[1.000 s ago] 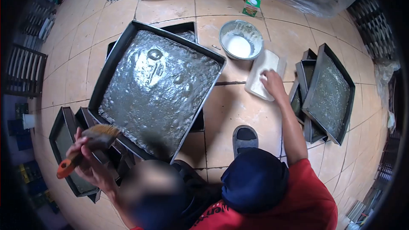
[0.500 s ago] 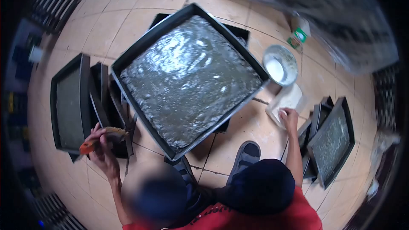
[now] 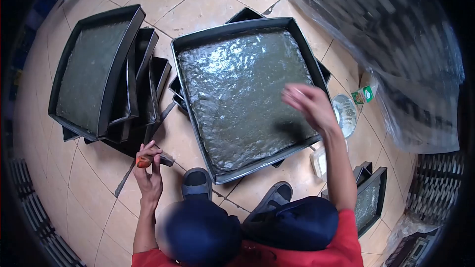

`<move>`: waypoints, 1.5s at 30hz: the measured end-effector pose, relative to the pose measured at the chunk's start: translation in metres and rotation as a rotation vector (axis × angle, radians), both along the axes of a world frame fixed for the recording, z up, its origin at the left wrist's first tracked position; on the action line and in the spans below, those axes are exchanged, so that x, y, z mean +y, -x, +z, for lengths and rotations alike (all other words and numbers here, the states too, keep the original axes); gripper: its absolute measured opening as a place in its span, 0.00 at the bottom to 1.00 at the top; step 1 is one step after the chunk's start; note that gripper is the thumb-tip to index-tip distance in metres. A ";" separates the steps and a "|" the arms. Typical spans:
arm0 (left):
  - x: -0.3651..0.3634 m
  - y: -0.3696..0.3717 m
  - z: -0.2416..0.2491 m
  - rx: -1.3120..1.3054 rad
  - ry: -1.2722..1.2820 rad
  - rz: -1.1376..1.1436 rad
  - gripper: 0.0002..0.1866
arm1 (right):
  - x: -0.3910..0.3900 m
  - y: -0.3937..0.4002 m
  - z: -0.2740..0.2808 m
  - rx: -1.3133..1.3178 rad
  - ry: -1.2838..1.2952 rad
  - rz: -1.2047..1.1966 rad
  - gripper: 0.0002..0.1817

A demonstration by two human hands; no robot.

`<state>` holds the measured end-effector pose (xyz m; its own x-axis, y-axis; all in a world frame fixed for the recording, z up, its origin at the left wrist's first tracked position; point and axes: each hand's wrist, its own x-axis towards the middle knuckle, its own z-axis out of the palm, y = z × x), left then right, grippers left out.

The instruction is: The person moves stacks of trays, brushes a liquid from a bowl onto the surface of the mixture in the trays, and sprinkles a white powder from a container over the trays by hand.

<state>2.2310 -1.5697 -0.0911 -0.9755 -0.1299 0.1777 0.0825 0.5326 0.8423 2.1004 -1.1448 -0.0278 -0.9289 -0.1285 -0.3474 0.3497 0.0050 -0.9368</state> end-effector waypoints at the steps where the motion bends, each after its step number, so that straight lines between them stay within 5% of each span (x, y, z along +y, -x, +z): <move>1: 0.000 -0.003 -0.002 -0.012 -0.002 -0.014 0.05 | -0.030 0.026 -0.002 -0.039 0.090 0.072 0.21; 4: 0.001 -0.009 -0.005 -0.038 -0.003 -0.012 0.05 | -0.089 0.104 -0.041 0.025 0.091 0.280 0.21; 8: -0.005 -0.019 -0.014 -0.063 -0.021 0.040 0.05 | -0.114 0.143 -0.061 0.069 -0.028 0.217 0.17; 12: -0.012 -0.024 -0.021 -0.085 -0.027 0.069 0.04 | -0.105 0.123 -0.059 0.073 0.046 0.016 0.16; 20: -0.008 -0.017 -0.028 -0.058 -0.064 0.039 0.04 | -0.057 0.030 -0.044 -0.203 0.067 0.216 0.18; 24: 0.001 -0.010 -0.023 -0.051 -0.043 0.025 0.04 | -0.019 -0.002 -0.031 -0.127 0.013 -0.130 0.18; 26: 0.003 -0.009 -0.022 -0.027 -0.059 0.037 0.04 | 0.016 -0.013 -0.035 -0.205 -0.081 -0.010 0.18; 29: 0.007 -0.009 -0.018 -0.027 -0.057 0.061 0.03 | 0.059 -0.008 -0.047 -0.034 -0.044 -0.388 0.16; 32: 0.005 -0.008 -0.021 -0.037 -0.056 0.035 0.04 | 0.079 0.014 -0.047 -0.062 -0.194 -0.210 0.17; 34: 0.006 -0.009 -0.022 -0.049 -0.070 -0.001 0.05 | 0.082 0.050 -0.051 0.099 -0.107 -0.370 0.17; 36: 0.009 -0.008 -0.020 -0.053 -0.064 0.001 0.06 | 0.068 0.083 -0.048 0.019 -0.093 -0.214 0.17; 39: 0.007 -0.006 -0.020 -0.050 -0.023 -0.018 0.06 | 0.054 0.135 -0.061 0.216 -0.114 -0.319 0.17; 45: 0.011 0.003 -0.019 -0.021 -0.064 0.031 0.03 | 0.030 0.130 -0.050 0.023 0.028 -0.090 0.17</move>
